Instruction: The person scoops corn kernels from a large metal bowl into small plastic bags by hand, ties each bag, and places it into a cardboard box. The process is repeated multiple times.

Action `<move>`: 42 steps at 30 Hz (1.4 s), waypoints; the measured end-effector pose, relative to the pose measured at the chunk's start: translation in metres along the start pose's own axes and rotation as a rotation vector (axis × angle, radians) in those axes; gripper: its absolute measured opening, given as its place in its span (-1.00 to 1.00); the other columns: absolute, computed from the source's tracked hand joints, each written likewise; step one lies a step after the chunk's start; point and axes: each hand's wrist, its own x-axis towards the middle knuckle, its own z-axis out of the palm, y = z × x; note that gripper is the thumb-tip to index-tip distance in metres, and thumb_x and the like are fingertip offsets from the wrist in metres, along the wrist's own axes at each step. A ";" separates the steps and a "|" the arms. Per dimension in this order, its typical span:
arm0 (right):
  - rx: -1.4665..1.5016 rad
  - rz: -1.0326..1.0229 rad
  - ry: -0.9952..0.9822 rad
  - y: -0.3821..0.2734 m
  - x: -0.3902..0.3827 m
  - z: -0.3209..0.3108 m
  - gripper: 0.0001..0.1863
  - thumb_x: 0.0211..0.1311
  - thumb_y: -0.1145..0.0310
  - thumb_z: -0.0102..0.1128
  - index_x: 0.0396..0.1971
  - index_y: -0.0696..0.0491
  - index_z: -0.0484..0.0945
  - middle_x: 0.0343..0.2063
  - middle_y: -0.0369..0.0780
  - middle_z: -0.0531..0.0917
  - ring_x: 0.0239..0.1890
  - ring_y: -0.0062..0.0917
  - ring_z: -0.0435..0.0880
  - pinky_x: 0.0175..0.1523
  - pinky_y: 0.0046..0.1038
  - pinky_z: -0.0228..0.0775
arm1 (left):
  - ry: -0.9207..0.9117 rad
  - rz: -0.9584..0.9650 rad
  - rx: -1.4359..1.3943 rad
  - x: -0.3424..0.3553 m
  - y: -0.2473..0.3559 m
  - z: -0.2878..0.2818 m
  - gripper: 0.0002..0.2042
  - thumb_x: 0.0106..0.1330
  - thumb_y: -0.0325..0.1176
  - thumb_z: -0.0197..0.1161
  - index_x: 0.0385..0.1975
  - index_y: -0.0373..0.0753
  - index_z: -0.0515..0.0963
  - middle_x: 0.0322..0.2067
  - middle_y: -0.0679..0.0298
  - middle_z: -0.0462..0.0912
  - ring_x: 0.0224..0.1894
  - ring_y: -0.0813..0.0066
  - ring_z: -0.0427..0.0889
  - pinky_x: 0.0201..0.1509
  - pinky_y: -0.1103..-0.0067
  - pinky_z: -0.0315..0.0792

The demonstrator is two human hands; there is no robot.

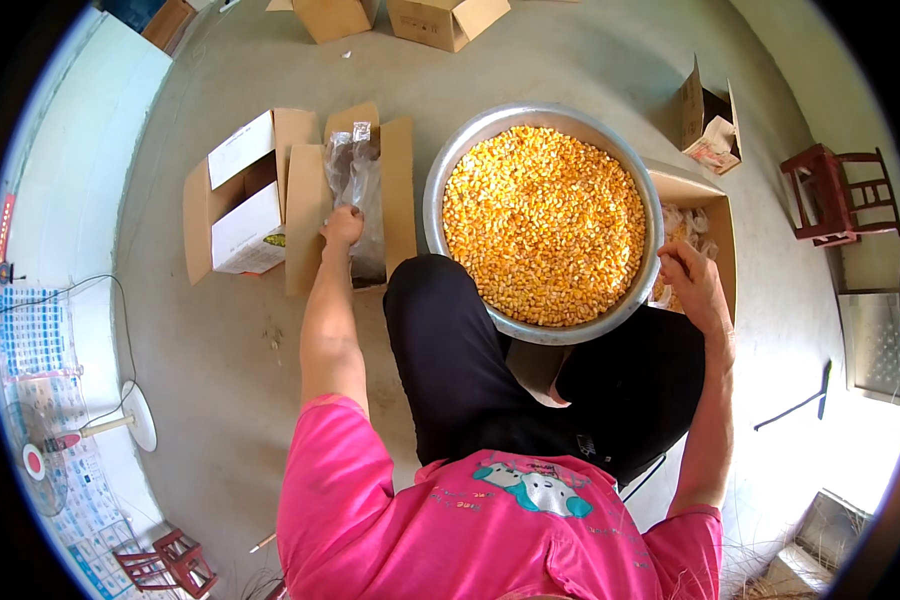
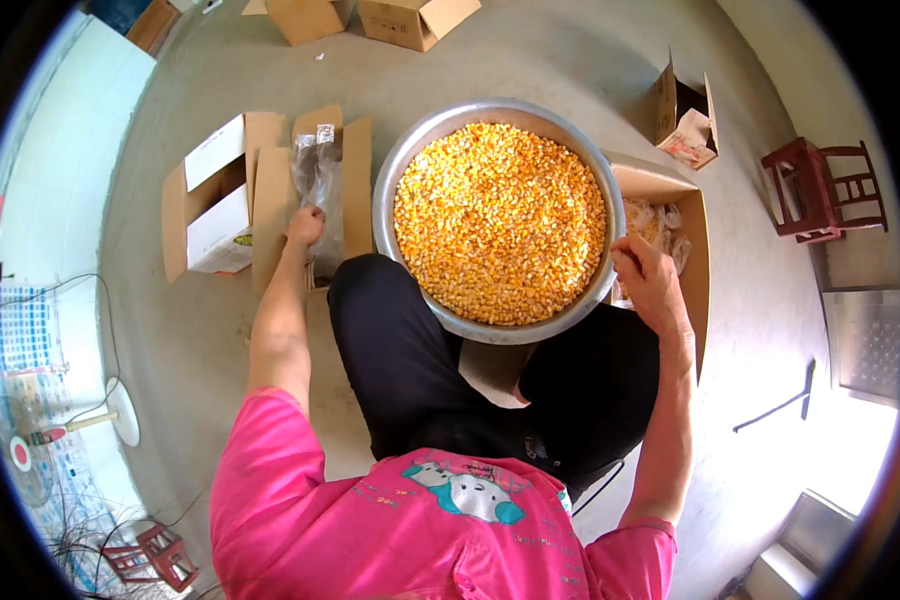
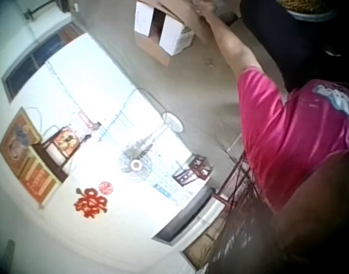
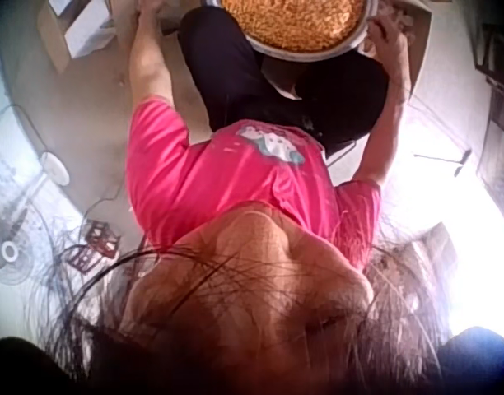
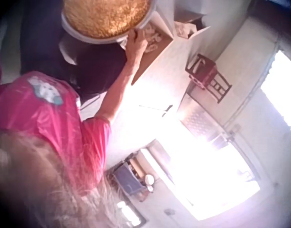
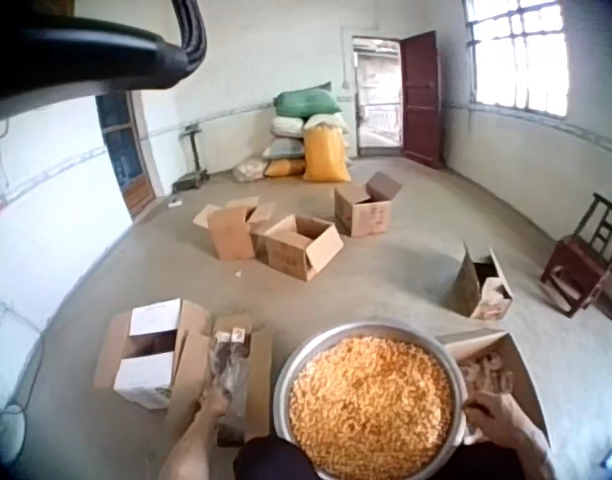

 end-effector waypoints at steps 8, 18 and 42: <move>-0.010 -0.016 -0.014 -0.015 0.006 0.005 -0.83 0.22 0.39 0.09 -0.29 0.16 0.54 -0.53 -0.13 0.59 -0.45 -0.49 0.57 -0.27 -0.46 0.41 | 0.150 0.122 -0.696 0.017 -0.002 -0.063 -0.73 0.10 -0.32 0.36 -0.23 -0.30 0.58 -0.32 0.21 0.66 -0.29 0.45 0.56 -0.16 0.51 0.42; -0.083 -0.077 -0.039 -0.034 0.006 0.010 -0.83 0.21 0.38 0.09 -0.30 0.16 0.54 -0.46 -0.06 0.62 -0.39 -0.33 0.63 -0.23 -0.39 0.43 | -0.057 0.119 -0.074 0.045 -0.028 0.006 -0.61 0.20 -0.17 0.15 0.04 -0.07 0.53 0.02 0.15 0.57 0.12 0.13 0.48 0.27 0.29 0.25; -0.033 -0.217 -0.110 -0.045 0.039 0.025 -0.83 0.22 0.36 0.12 -0.36 0.18 0.53 -0.49 -0.07 0.61 -0.40 -0.32 0.63 -0.25 -0.36 0.43 | -0.121 0.561 -1.282 -0.066 0.129 -0.197 -0.83 0.28 -0.57 0.13 -0.16 -0.23 0.46 -0.32 0.37 0.56 -0.39 0.76 0.43 -0.30 0.77 0.35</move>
